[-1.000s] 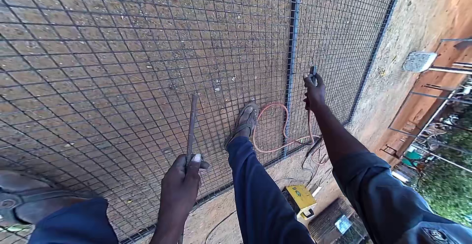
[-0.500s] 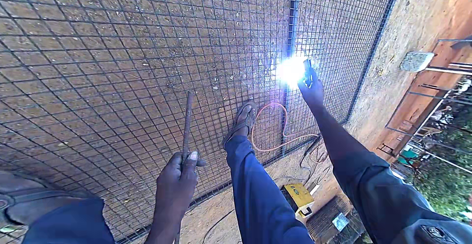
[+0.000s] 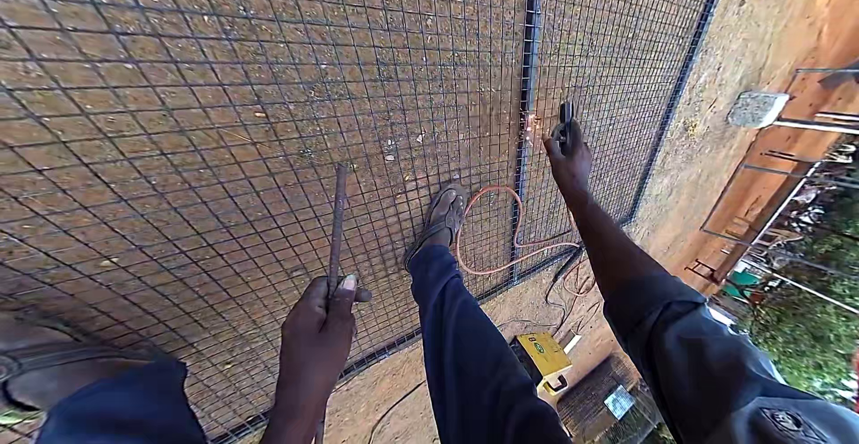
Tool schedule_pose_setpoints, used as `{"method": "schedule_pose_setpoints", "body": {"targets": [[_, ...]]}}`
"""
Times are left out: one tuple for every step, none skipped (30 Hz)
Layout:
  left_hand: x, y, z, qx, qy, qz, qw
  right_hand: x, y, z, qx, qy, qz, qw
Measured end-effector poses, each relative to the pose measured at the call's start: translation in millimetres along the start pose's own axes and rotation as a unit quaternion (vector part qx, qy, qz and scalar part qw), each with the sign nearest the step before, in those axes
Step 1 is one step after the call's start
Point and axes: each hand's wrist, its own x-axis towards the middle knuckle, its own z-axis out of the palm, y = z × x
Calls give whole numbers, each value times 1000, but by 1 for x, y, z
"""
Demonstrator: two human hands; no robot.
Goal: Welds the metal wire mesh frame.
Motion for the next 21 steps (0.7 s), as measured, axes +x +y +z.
{"method": "schedule_pose_setpoints", "body": {"targets": [[0,0,0,-1,2,1,1000,1,0,0,1,9,3,1000],[0,0,0,-2,2,1,1000,3,2,2,-2,13,5,1000],[0,0,0,-1,1,-1,1000,4,5,3,-7,11,6,1000],[0,1,0,-5,2,-3,1000,5,8,4,-13,5,8,1000],[0,1,1,-12,2,-5,1000,5,9,4,-15,-2,9,1000],[0,1,1,-22,4,-5,1000,5,9,3,-14,-6,11,1000],[0,0,2,-27,4,-5,1000,5,9,3,-15,-7,10,1000],[0,0,2,-29,3,-5,1000,5,9,3,-17,-9,9,1000],[1,-1,2,-28,2,-3,1000,5,8,4,-23,-11,9,1000],[1,-1,2,-26,1,0,1000,5,7,5,-26,-15,8,1000],[1,-2,1,-23,0,1,1000,6,7,6,-26,-17,7,999],[1,-2,1,-22,0,3,1000,6,7,7,-25,-19,5,999],[2,-2,1,-21,1,3,1000,7,7,8,-22,-21,3,1000],[2,-2,1,-21,-1,3,1000,7,7,8,-18,-23,3,1000],[2,-2,1,-21,-1,2,1000,7,7,9,-16,-23,4,1000],[2,-1,1,-21,0,2,1000,7,6,8,-16,-23,4,1000],[1,-1,0,-20,0,1,1000,5,5,7,-13,-25,5,1000],[1,-1,0,-20,1,0,1000,4,5,6,-13,-26,5,1000],[1,0,1,-22,1,-1,1000,4,5,6,-14,-26,5,1000],[1,0,1,-22,1,-1,1000,3,5,5,-13,-26,6,1000],[1,1,1,-22,1,-1,1000,2,6,5,-12,-27,7,1000]]}}
